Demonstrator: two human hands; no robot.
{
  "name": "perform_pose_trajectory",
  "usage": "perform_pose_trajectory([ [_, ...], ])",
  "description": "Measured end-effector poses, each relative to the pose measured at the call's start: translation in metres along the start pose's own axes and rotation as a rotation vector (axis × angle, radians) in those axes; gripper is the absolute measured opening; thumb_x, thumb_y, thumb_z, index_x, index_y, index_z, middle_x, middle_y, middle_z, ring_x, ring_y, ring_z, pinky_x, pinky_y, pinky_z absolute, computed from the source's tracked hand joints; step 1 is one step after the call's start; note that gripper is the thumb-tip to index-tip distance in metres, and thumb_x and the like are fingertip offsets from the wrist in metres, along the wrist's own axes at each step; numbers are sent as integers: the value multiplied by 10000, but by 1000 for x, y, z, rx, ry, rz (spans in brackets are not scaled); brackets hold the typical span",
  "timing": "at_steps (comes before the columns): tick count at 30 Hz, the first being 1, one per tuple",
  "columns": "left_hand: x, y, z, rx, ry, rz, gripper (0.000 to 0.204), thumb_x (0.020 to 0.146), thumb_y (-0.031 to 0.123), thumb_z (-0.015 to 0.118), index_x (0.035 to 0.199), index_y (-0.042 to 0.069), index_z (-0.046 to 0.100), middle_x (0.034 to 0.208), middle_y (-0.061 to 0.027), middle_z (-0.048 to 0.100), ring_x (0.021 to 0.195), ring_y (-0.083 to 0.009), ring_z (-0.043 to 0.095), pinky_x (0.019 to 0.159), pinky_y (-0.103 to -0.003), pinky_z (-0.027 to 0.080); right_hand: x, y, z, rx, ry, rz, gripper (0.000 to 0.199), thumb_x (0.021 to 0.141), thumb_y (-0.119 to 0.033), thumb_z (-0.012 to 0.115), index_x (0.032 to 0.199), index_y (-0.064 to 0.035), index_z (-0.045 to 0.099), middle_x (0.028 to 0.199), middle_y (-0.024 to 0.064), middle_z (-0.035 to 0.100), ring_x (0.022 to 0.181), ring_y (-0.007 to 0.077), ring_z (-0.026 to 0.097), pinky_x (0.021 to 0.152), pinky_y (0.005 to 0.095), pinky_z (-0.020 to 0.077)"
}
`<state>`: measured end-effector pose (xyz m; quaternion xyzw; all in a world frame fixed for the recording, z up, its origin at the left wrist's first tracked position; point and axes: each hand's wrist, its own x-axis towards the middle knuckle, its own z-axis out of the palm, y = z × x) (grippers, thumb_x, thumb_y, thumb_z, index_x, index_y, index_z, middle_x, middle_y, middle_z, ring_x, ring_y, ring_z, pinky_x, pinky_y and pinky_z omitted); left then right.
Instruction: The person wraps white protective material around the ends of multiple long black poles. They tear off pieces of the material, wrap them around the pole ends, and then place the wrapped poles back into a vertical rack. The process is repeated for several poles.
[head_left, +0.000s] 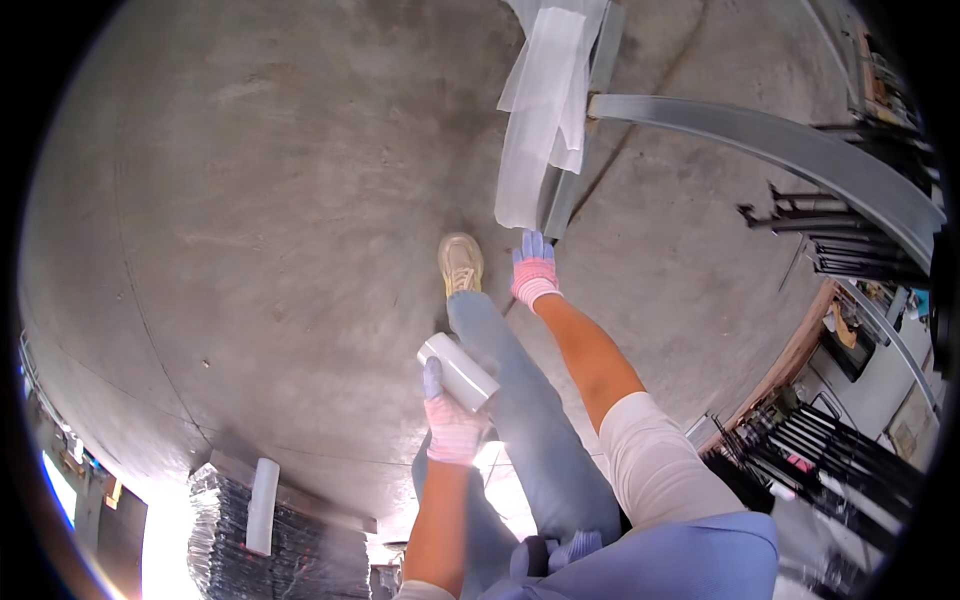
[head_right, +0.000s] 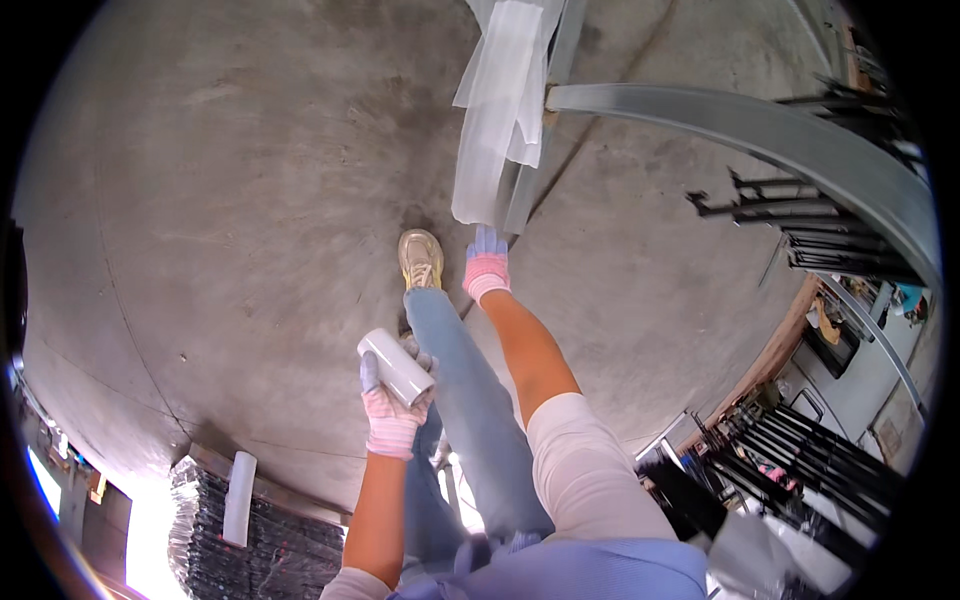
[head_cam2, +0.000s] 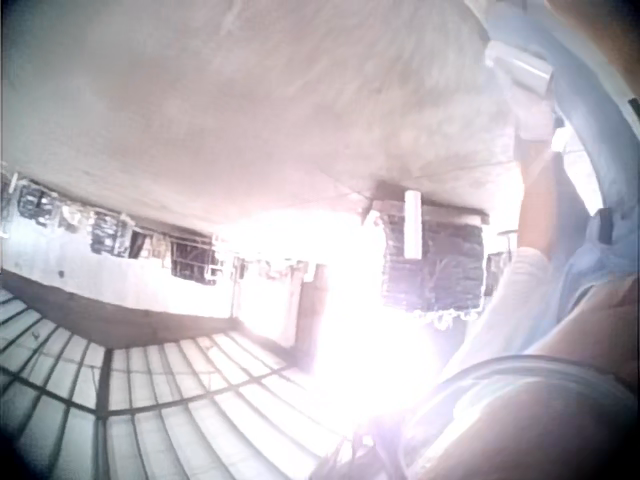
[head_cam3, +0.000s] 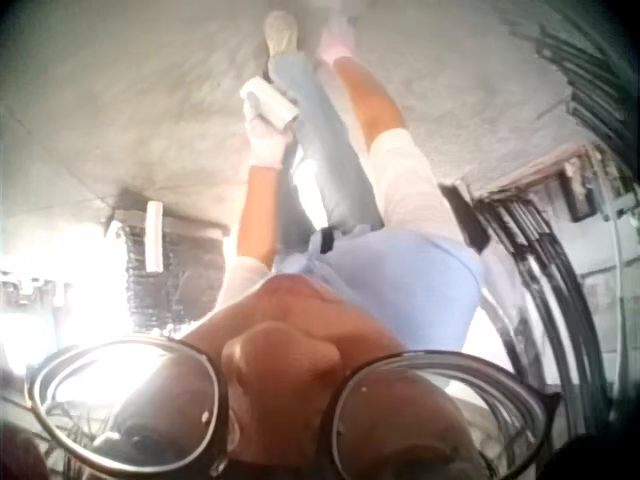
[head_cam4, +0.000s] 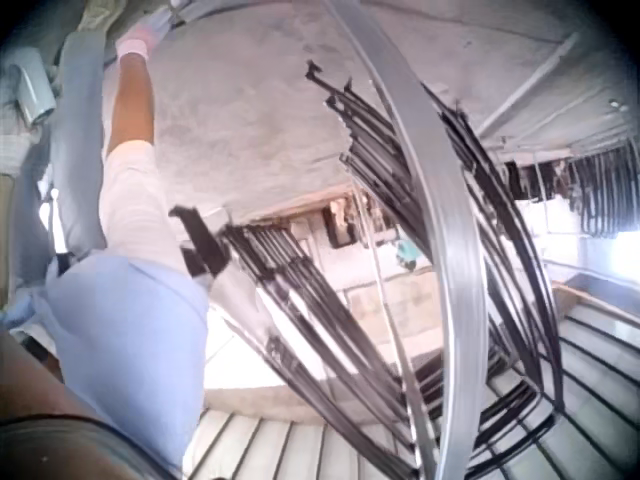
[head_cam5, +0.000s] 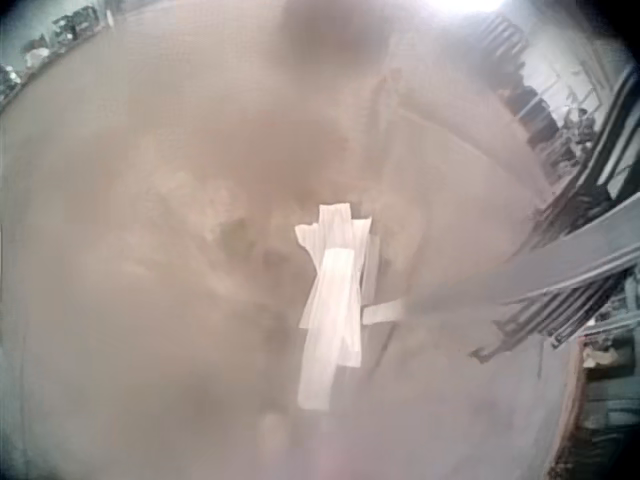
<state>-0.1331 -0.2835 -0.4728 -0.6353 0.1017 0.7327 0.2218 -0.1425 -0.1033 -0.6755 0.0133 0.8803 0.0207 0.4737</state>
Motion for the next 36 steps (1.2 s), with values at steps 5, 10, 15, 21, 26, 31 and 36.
perform_pose_trajectory([
  [5, 44, 16, 11, -109, -85, 15, 518, 663, 427, 610, 955, 26, 460, 811, -87, 511, 726, -239, 542, 690, -371, 514, 88, 6, 28, -133, -60, 4, 519, 759, -187, 395, 1244, -29, 297, 1353, 129, 144, 1255, 292, 98, 1007, 418, 96],
  [10, 33, 22, 0, -119, 50, 60, 475, 682, 394, 611, 946, 31, 455, 817, -61, 461, 675, -211, 473, 800, -384, 458, 80, 8, 11, -29, 31, 3, 560, 761, -198, 385, 1264, -4, 235, 1342, 119, 186, 1244, 254, 165, 1009, 405, 110],
  [15, -37, 2, -13, 186, -128, 74, 572, 674, 428, 601, 1057, 37, 433, 939, -85, 479, 793, -226, 491, 835, -385, 408, 4, -11, -36, 475, 246, 71, 463, 741, -209, 423, 1146, 14, 401, 1221, 168, 360, 1139, 294, 323, 937, 331, 274],
  [21, -160, 27, -6, 2167, -542, 937, 776, 571, 509, 624, 1162, 47, 423, 1296, -218, 227, 1228, -349, 134, 971, -383, 177, -209, -42, -99, 936, -26, -492, 209, 774, -205, 463, 831, -18, 535, 758, 130, 556, 719, 248, 540, 636, 347, 429],
  [26, -321, 8, 24, 2242, -1095, 860, 682, 538, 522, 612, 998, 22, 556, 1323, -185, 163, 1214, -398, 90, 969, -514, 46, -475, 15, -190, 918, -41, -881, 300, 839, -279, 429, 915, -11, 539, 1000, 153, 518, 966, 240, 479, 826, 319, 363],
  [31, -463, -95, 25, 2625, -1843, 750, 687, 565, 501, 606, 1050, 22, 519, 1260, -145, 319, 1207, -313, 209, 975, -520, 3, -699, 118, -206, 1111, 240, -1088, 386, 846, -278, 412, 1084, 17, 486, 1165, 154, 446, 1092, 256, 396, 930, 324, 271],
  [36, -500, -145, 5, 2456, -2027, 612, 581, 594, 365, 637, 1002, -28, 509, 1038, -171, 491, 992, -320, 444, 918, -423, 286, -837, 174, -154, 1426, 753, -712, 453, 804, -323, 412, 1064, 35, 506, 1158, 150, 447, 1095, 247, 389, 920, 322, 261],
])
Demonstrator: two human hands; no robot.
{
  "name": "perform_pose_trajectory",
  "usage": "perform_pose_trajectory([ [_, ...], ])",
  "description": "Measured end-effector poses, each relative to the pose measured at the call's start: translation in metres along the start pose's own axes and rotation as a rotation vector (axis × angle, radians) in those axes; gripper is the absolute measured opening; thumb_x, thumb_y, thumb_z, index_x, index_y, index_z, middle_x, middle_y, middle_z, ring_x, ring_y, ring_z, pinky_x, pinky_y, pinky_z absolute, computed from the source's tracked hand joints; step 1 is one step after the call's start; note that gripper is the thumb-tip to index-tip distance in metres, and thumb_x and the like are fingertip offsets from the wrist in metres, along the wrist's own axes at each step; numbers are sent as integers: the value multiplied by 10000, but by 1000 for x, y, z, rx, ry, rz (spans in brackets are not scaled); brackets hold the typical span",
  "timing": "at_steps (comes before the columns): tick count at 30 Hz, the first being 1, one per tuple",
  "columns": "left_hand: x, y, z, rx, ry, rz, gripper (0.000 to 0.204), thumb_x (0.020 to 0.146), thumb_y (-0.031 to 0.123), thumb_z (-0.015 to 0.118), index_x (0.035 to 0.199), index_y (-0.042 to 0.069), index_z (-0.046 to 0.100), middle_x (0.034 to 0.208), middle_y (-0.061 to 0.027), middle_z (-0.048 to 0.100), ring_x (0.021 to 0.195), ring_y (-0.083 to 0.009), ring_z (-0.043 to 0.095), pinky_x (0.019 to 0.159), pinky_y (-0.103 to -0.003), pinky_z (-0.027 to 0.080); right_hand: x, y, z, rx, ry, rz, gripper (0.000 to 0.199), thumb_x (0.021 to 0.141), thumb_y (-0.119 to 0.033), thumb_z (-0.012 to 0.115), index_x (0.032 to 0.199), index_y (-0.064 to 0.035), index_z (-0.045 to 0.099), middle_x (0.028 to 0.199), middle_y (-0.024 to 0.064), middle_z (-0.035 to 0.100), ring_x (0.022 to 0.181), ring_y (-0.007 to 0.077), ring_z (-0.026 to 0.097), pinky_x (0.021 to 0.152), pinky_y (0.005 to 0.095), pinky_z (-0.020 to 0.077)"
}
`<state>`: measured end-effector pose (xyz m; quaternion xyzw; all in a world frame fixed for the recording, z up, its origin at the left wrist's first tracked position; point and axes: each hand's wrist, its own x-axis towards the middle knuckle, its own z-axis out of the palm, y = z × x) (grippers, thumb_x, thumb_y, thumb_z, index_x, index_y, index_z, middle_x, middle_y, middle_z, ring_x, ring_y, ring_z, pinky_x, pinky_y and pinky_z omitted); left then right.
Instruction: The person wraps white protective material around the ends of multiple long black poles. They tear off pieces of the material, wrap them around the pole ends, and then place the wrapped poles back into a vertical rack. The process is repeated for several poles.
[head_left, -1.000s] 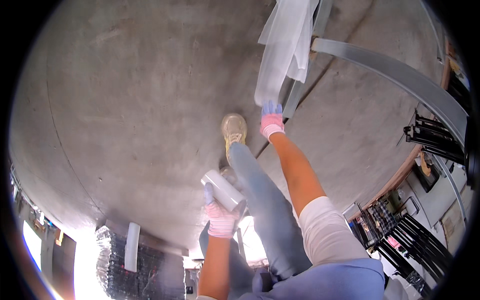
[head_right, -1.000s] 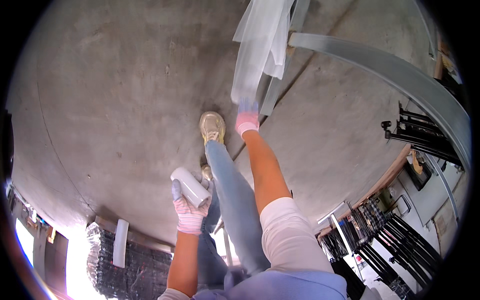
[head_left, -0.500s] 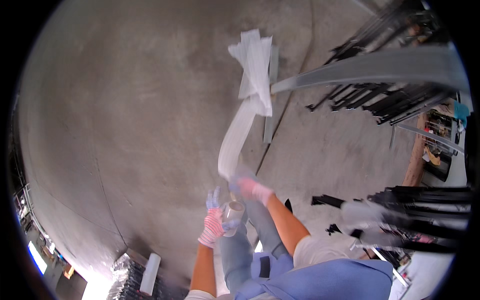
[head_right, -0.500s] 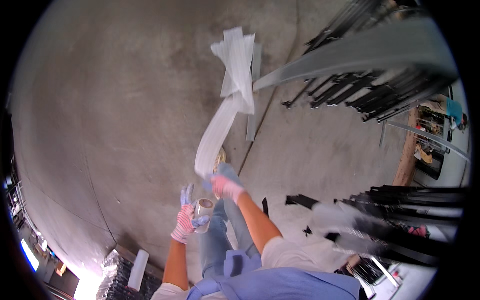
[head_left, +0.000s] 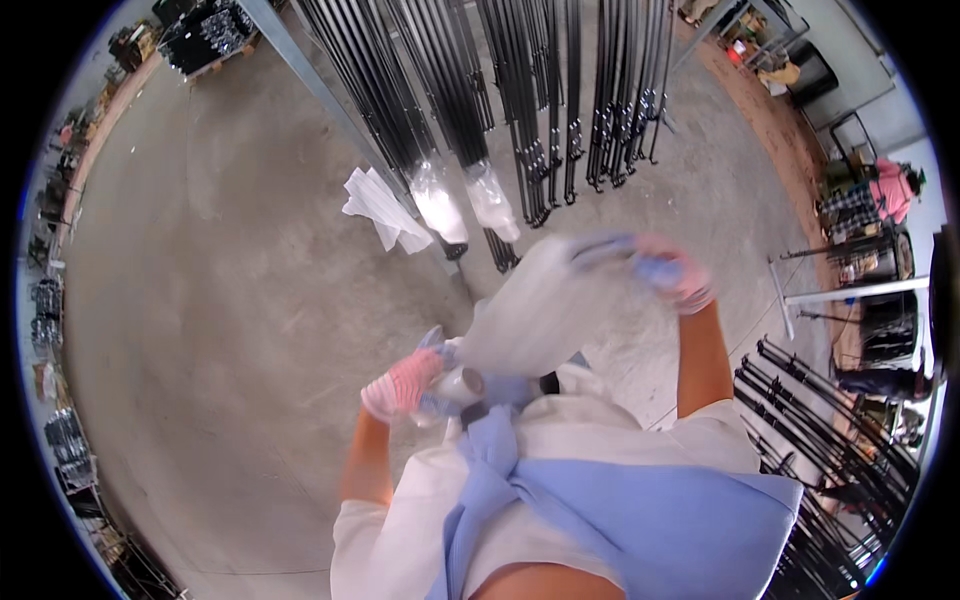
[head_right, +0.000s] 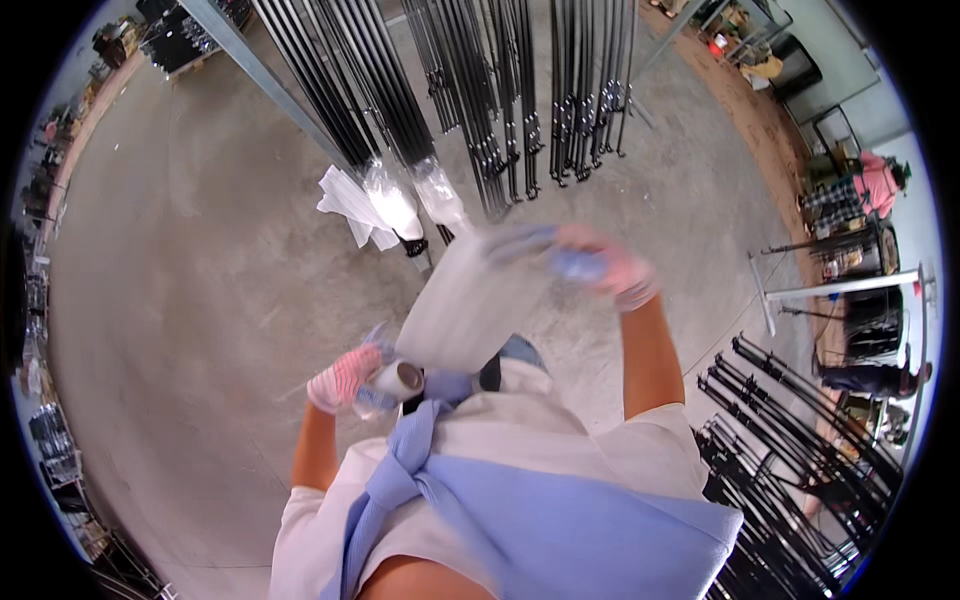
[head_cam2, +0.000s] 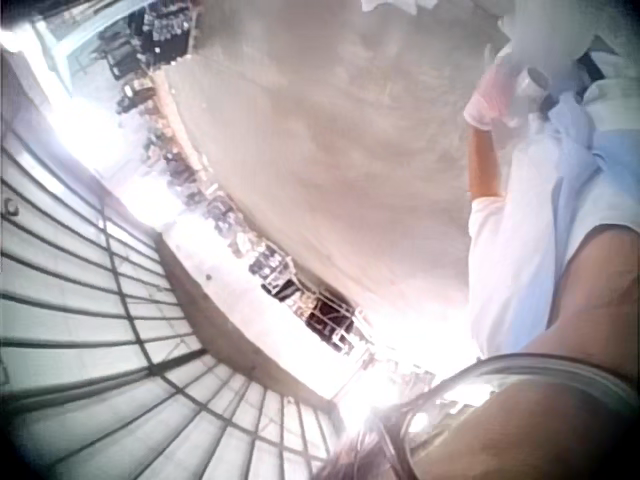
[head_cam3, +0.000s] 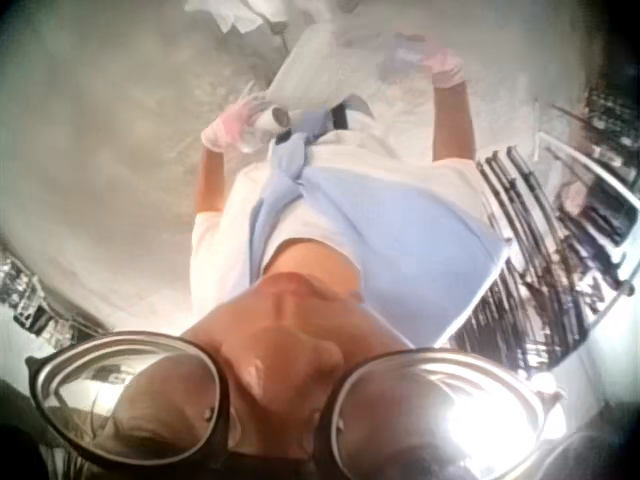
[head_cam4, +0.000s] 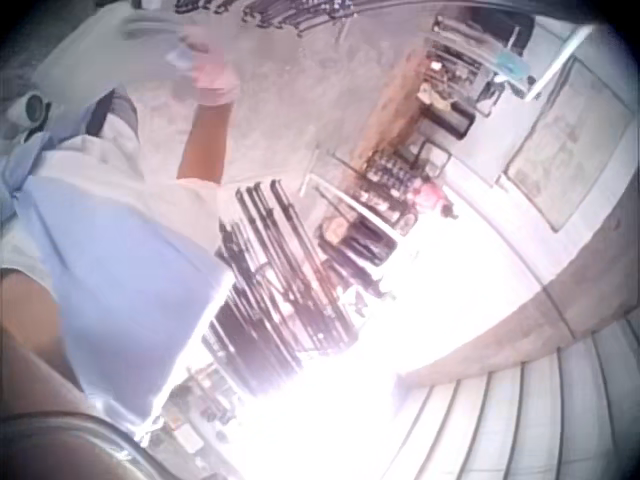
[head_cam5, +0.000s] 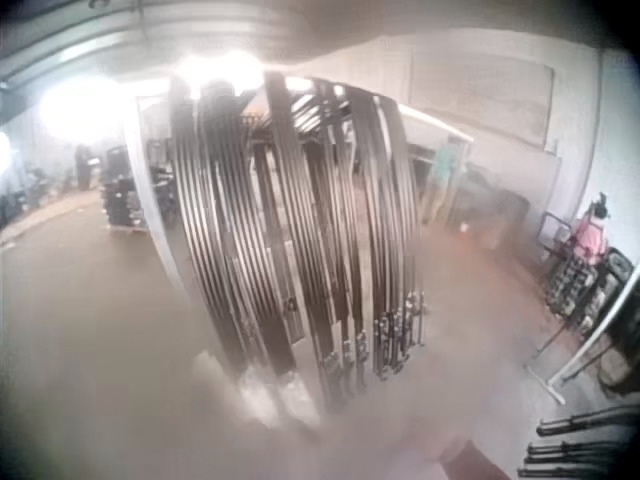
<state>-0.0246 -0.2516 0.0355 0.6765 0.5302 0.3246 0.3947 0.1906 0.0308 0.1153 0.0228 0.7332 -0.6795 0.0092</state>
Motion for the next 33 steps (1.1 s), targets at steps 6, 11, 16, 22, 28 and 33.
perform_pose_trajectory([
  [6, 44, 14, 29, 268, -12, -29, 424, 582, 320, 636, 855, 4, 565, 835, -177, 521, 862, -317, 491, 736, -382, 400, -83, -9, -13, -1631, 491, 900, 385, 743, -303, 493, 1018, -38, 538, 1117, 162, 483, 1110, 298, 382, 936, 387, 254],
  [11, 115, 36, 36, 590, -349, -169, 554, 554, 437, 663, 894, 15, 549, 925, -144, 518, 885, -303, 491, 787, -360, 395, -30, 16, 17, -1300, 144, 63, 379, 718, -364, 524, 951, -65, 543, 960, 175, 537, 945, 318, 469, 834, 410, 334],
  [16, 181, 41, 35, 616, -468, -88, 586, 552, 431, 667, 947, 18, 536, 986, -138, 497, 941, -285, 477, 817, -346, 377, -7, 65, -16, -960, -179, -11, 203, 697, -273, 551, 805, -104, 585, 806, 167, 557, 733, 339, 522, 699, 376, 420],
  [22, 230, 73, -27, 131, -8, -10, 619, 555, 424, 668, 994, 14, 519, 1046, -138, 475, 987, -271, 460, 843, -338, 358, 2, 69, -118, -969, -252, 139, 115, 647, -147, 568, 745, -91, 589, 831, 98, 573, 797, 267, 529, 819, 383, 363],
  [28, 263, 110, -117, -419, 464, 174, 697, 575, 377, 700, 1095, 6, 419, 1075, -138, 472, 986, -227, 467, 844, -330, 367, 40, -30, -212, -1286, 147, -492, 141, 599, -104, 586, 734, -141, 597, 1122, 83, 491, 1132, 250, 368, 983, 499, 137],
  [33, 270, 155, -164, -171, 1106, 263, 656, 645, 296, 691, 1156, 58, 355, 1061, -79, 486, 948, -177, 500, 810, -309, 419, 105, -121, -233, -1068, 117, -938, 146, 538, -15, 576, 670, -72, 553, 1259, 120, 352, 1191, 298, 279, 992, 500, 106],
])
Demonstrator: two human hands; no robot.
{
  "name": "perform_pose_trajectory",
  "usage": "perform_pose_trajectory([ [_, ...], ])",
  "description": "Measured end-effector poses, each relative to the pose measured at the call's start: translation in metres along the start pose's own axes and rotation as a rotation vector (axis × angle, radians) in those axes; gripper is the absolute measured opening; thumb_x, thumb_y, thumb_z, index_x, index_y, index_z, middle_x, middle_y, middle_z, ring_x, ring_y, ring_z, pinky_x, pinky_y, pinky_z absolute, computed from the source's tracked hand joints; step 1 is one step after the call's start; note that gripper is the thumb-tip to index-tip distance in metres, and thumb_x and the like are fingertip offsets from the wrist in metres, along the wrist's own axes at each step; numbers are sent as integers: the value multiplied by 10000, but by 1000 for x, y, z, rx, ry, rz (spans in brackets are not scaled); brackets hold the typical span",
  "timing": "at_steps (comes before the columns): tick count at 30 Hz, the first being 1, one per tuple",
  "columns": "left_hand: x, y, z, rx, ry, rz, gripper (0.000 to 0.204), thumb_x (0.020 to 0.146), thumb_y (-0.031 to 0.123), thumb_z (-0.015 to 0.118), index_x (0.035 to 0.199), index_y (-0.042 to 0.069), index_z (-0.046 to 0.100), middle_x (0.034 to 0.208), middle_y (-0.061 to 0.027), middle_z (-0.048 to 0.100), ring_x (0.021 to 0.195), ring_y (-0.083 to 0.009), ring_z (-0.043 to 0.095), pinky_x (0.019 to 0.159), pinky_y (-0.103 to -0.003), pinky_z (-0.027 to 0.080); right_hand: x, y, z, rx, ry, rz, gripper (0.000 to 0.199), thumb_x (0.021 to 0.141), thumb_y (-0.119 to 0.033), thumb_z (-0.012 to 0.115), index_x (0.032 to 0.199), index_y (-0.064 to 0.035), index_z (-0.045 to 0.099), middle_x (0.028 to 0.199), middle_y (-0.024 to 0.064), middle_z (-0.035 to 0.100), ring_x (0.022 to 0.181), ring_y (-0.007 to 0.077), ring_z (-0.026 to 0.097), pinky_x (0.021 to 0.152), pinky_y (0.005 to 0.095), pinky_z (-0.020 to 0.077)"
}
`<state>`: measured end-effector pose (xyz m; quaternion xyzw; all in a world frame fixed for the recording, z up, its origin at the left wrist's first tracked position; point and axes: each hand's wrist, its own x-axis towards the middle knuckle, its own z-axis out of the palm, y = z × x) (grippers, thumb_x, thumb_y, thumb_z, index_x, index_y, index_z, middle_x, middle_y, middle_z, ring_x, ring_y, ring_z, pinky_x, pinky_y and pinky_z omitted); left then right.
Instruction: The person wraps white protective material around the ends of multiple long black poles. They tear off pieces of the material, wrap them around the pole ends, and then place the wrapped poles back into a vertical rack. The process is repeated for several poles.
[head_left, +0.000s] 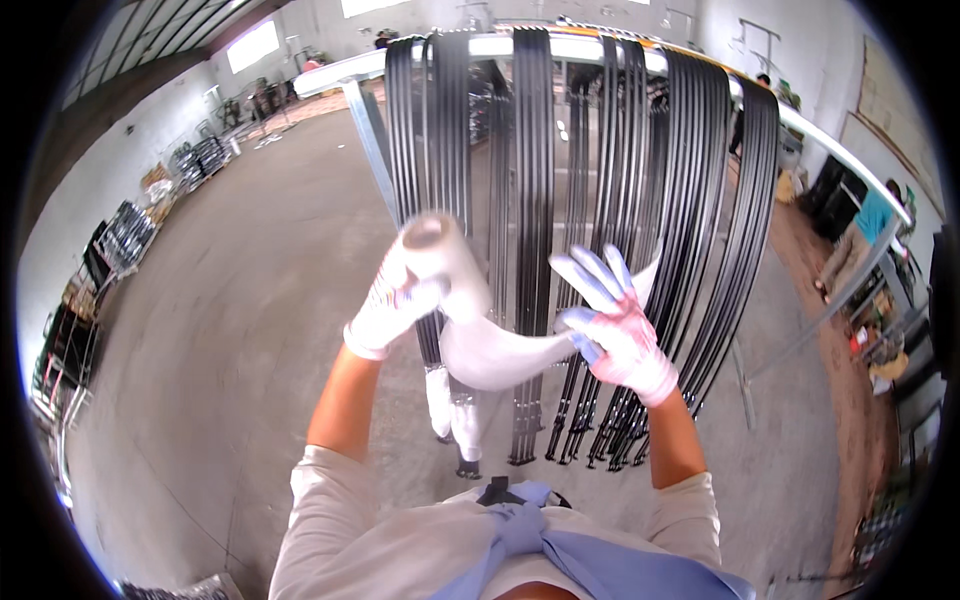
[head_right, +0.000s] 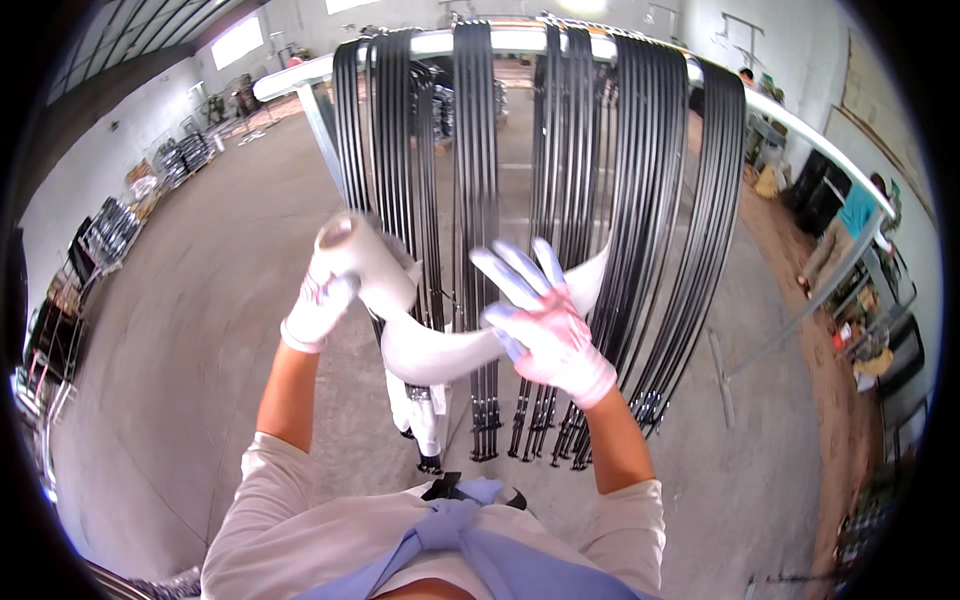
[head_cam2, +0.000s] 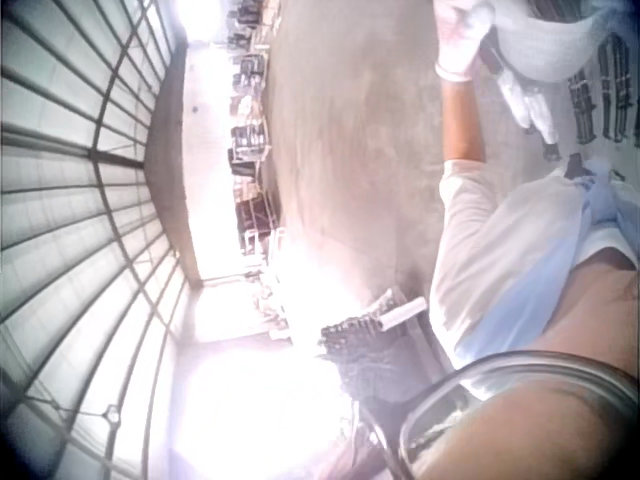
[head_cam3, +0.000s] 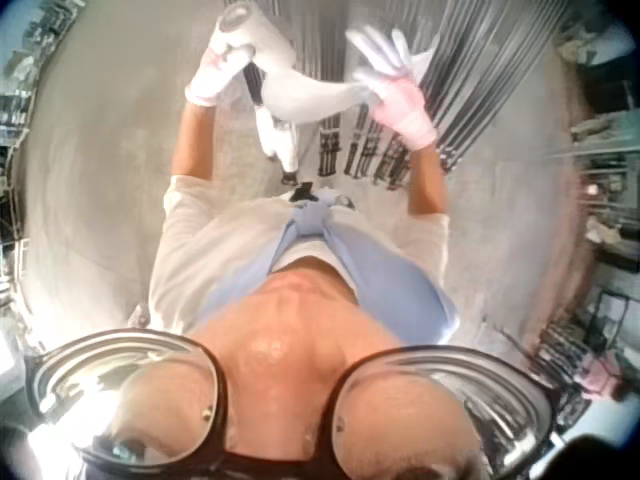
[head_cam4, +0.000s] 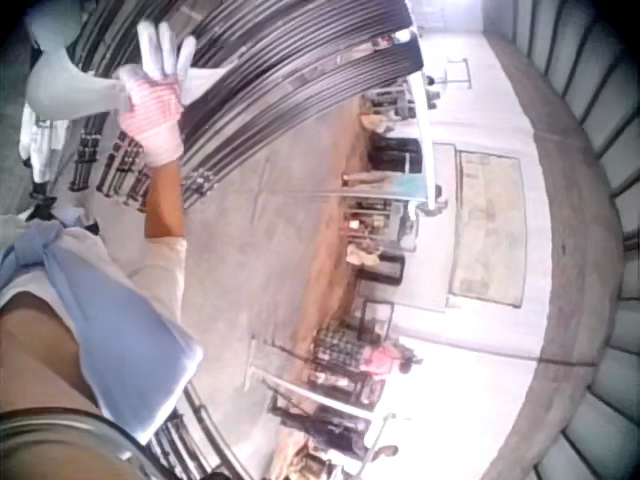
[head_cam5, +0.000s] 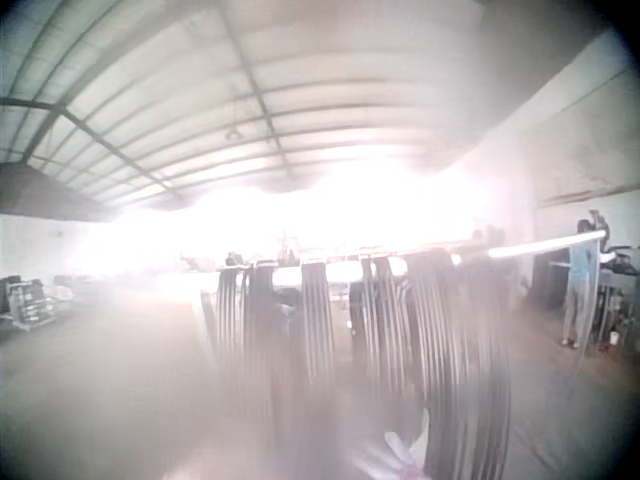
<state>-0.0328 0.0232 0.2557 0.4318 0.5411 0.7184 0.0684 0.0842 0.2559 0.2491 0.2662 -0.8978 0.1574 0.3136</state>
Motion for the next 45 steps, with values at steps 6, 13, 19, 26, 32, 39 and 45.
perform_pose_trajectory([
  [6, 81, 35, -59, 573, 476, 378, 410, 825, 351, 464, 1124, 75, 419, 916, 3, 502, 736, -65, 463, 614, -210, 389, 103, 26, 7, -249, -116, -224, 53, 607, -75, 573, 648, -90, 603, 1291, 95, 295, 1220, 253, 220, 997, 493, 104],
  [13, 183, 61, -133, 415, 568, 93, 399, 760, 214, 585, 1113, 136, 415, 995, -34, 506, 886, -161, 507, 687, -339, 463, 225, 56, 28, -387, 27, -295, 152, 635, -90, 599, 782, -106, 637, 1333, 103, 215, 1233, 240, 192, 1021, 419, 86],
  [19, 283, 88, -211, 1032, 565, 379, 384, 812, 232, 478, 1147, 83, 363, 1016, -106, 510, 918, -212, 515, 791, -374, 428, 295, 51, 36, -532, -113, -86, 200, 701, -113, 508, 879, -107, 598, 1316, 102, 262, 1236, 240, 196, 1011, 458, 84],
  [26, 319, 61, -217, 1257, 508, 145, 509, 772, 348, 480, 1169, 62, 339, 1041, -129, 505, 955, -232, 503, 828, -369, 394, 269, 51, 45, -597, -95, -186, 133, 653, -109, 560, 774, -76, 605, 1295, 100, 303, 1221, 248, 227, 1004, 470, 83],
  [32, 314, 50, -212, 1339, 458, 50, 627, 737, 448, 481, 1187, 43, 318, 1063, -148, 501, 986, -249, 493, 859, -364, 366, 257, 49, 46, -605, -64, -163, 155, 662, -104, 521, 790, -104, 609, 1286, 76, 328, 1218, 236, 242, 999, 482, 93],
  [39, 301, 52, -209, 1449, 416, 64, 770, 696, 564, 483, 1209, 22, 294, 1088, -170, 495, 1023, -269, 481, 896, -359, 332, 254, 37, 42, -639, -31, -156, 155, 653, -113, 533, 789, -117, 607, 1283, 81, 330, 1208, 241, 260, 999, 486, 92],
  [45, 299, 51, -210, 1333, 535, -152, 1036, 556, 707, 493, 1254, -5, 209, 1159, -175, 446, 1089, -280, 426, 924, -356, 304, 248, 36, 46, -643, -73, -114, 160, 649, -99, 528, 787, -117, 607, 1259, 79, 366, 1196, 238, 284, 994, 501, 90],
])
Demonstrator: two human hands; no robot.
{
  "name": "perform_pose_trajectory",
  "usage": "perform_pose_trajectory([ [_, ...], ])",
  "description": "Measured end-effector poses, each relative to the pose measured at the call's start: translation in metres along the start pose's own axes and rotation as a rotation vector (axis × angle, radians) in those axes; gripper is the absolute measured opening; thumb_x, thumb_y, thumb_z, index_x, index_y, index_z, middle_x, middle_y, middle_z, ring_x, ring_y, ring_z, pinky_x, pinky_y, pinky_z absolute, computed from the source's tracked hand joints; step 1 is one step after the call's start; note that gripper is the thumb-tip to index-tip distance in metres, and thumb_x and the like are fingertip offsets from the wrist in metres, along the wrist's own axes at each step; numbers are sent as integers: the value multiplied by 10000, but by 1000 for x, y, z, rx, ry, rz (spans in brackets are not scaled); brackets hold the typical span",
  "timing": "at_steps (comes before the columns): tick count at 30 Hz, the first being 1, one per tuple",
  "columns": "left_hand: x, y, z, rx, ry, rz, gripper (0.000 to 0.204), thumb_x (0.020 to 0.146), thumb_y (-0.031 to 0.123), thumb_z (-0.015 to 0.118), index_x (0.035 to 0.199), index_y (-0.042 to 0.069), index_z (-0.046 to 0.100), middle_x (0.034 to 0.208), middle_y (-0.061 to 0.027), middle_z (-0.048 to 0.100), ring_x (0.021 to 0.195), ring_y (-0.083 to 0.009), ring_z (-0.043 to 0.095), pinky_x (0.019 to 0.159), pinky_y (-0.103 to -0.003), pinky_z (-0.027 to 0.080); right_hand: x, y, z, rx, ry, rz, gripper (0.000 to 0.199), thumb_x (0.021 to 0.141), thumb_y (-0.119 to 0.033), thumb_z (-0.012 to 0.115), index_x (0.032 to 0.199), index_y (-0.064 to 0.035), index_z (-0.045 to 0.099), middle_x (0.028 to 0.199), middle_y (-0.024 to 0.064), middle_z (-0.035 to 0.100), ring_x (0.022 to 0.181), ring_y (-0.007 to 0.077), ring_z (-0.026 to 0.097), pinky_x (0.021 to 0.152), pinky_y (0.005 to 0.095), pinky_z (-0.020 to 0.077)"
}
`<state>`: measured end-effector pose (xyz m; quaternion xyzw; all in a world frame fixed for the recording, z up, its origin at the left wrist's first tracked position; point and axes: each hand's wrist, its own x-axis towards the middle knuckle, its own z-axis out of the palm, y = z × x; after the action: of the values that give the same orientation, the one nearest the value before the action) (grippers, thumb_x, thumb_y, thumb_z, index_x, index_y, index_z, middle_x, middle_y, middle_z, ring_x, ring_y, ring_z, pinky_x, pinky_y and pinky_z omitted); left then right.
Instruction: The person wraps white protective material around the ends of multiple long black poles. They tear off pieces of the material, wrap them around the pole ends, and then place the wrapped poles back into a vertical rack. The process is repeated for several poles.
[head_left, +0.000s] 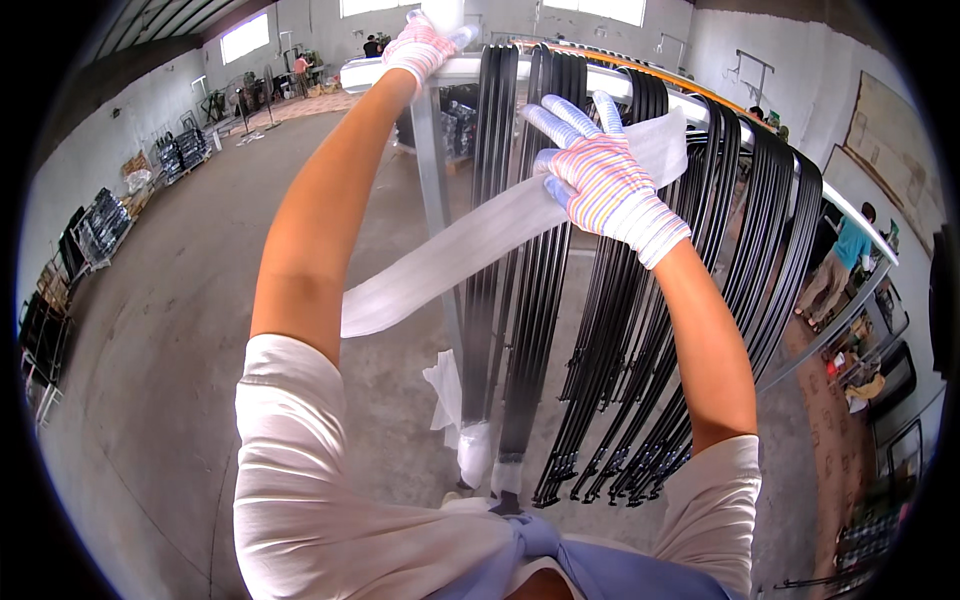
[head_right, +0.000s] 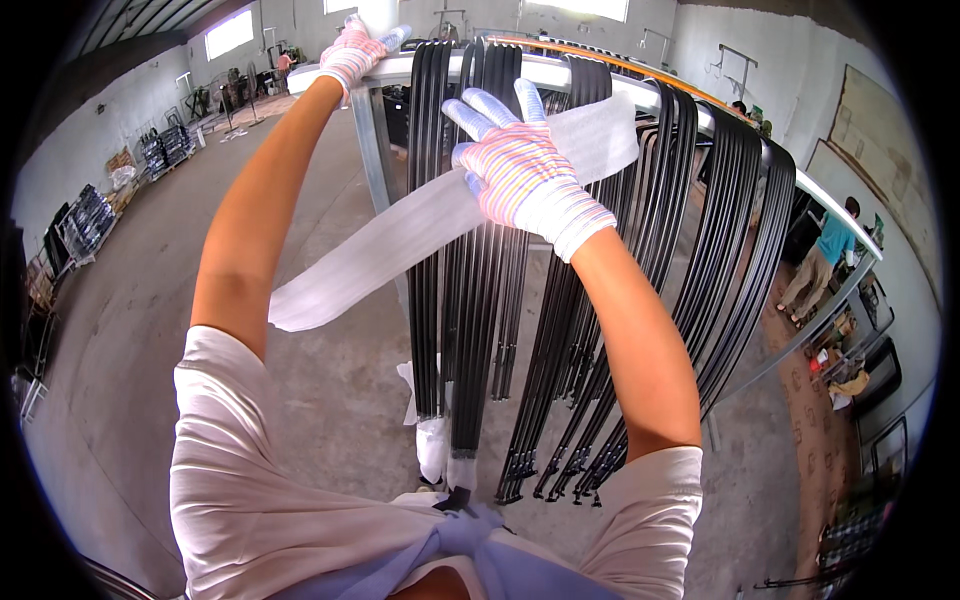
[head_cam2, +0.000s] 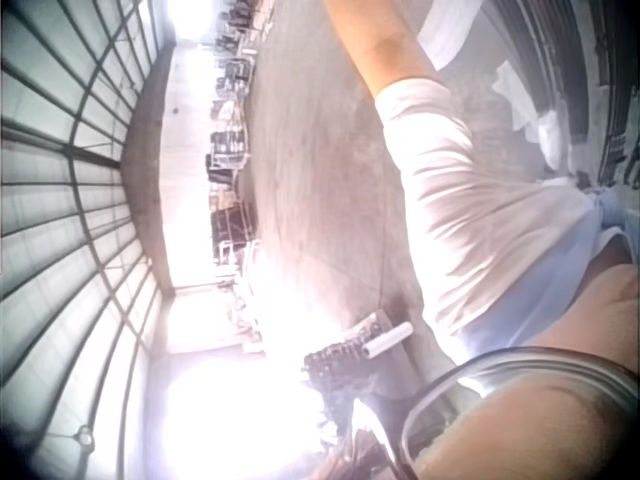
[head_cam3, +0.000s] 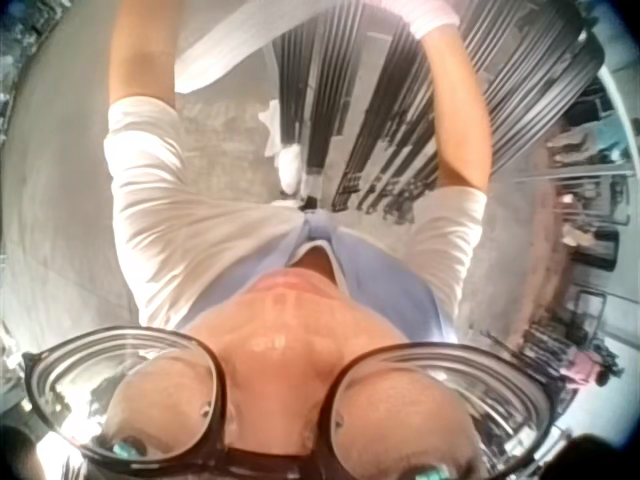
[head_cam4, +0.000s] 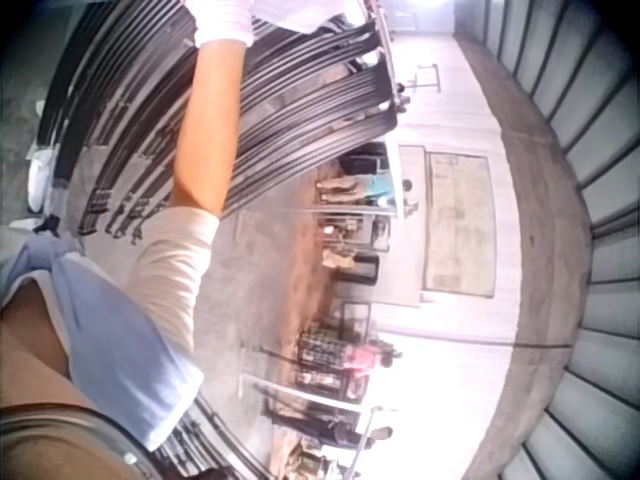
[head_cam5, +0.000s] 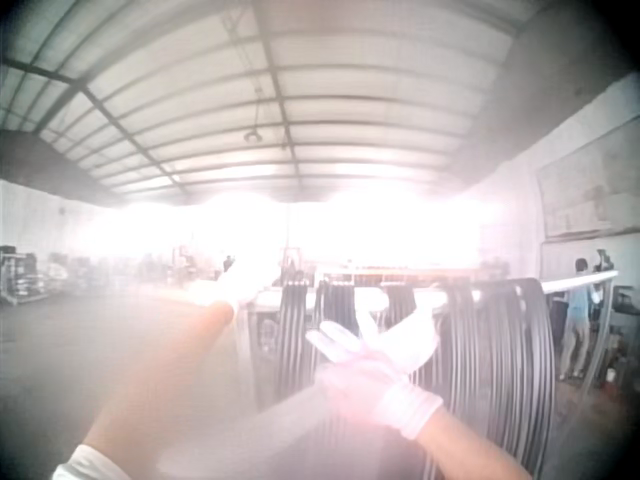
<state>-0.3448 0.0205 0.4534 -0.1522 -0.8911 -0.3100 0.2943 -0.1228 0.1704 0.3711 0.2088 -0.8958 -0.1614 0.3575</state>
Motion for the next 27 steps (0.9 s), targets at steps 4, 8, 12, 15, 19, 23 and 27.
perform_pose_trajectory([
  [4, -8, 6, -9, 99, 195, -42, 830, 677, 575, 512, 1219, -14, 293, 1106, -165, 491, 1073, -254, 445, 910, -325, 321, -15, 6, -10, -49, -98, -4, 160, 656, -92, 517, 789, -109, 606, 1137, 99, 484, 1128, 237, 378, 998, 461, 144],
  [8, -98, 0, -45, -336, 350, 332, 517, 787, 331, 488, 1176, 18, 357, 1031, -153, 534, 906, -288, 525, 789, -334, 397, -55, -2, -8, 214, -424, 138, 153, 660, -62, 496, 776, -82, 595, 736, 130, 584, 768, 284, 566, 950, 322, 296],
  [12, -231, -12, -30, -447, 277, 504, 474, 814, 316, 468, 1139, -24, 411, 1079, -145, 509, 1030, -208, 472, 887, -283, 337, -163, -41, -3, 338, -617, 142, 182, 620, -46, 551, 797, -60, 591, 644, 123, 563, 715, 294, 562, 772, 345, 428],
  [15, -327, -25, -1, -939, -224, 297, 218, 785, 13, 447, 989, -12, 518, 971, -74, 560, 913, -148, 512, 811, -252, 383, -244, -64, 0, 668, -1042, 149, 203, 591, -32, 496, 762, -82, 594, 651, 116, 571, 689, 291, 560, 598, 355, 444],
  [19, -444, -38, 66, -1305, -976, -192, 263, 815, 37, 457, 1074, -3, 479, 1037, -83, 527, 964, -141, 489, 836, -244, 369, -381, -95, 49, 669, -1288, 244, 155, 582, -60, 500, 718, -69, 573, 650, 122, 572, 662, 298, 566, 569, 349, 443],
  [23, -523, -54, 133, -1045, -1144, -295, 383, 805, 121, 491, 1155, -1, 393, 1079, -110, 498, 997, -178, 478, 861, -273, 356, -455, -116, 107, 657, -1716, 399, 247, 577, -70, 529, 816, -87, 587, 760, 104, 595, 745, 289, 580, 603, 371, 451],
  [27, -560, -40, 197, -770, -845, -309, 512, 771, 170, 545, 1199, -4, 324, 1125, -105, 468, 1042, -188, 437, 883, -283, 337, -475, -130, 144, 578, -1677, 343, 268, 606, -59, 536, 867, -67, 595, 854, 139, 592, 810, 300, 577, 638, 368, 473],
])
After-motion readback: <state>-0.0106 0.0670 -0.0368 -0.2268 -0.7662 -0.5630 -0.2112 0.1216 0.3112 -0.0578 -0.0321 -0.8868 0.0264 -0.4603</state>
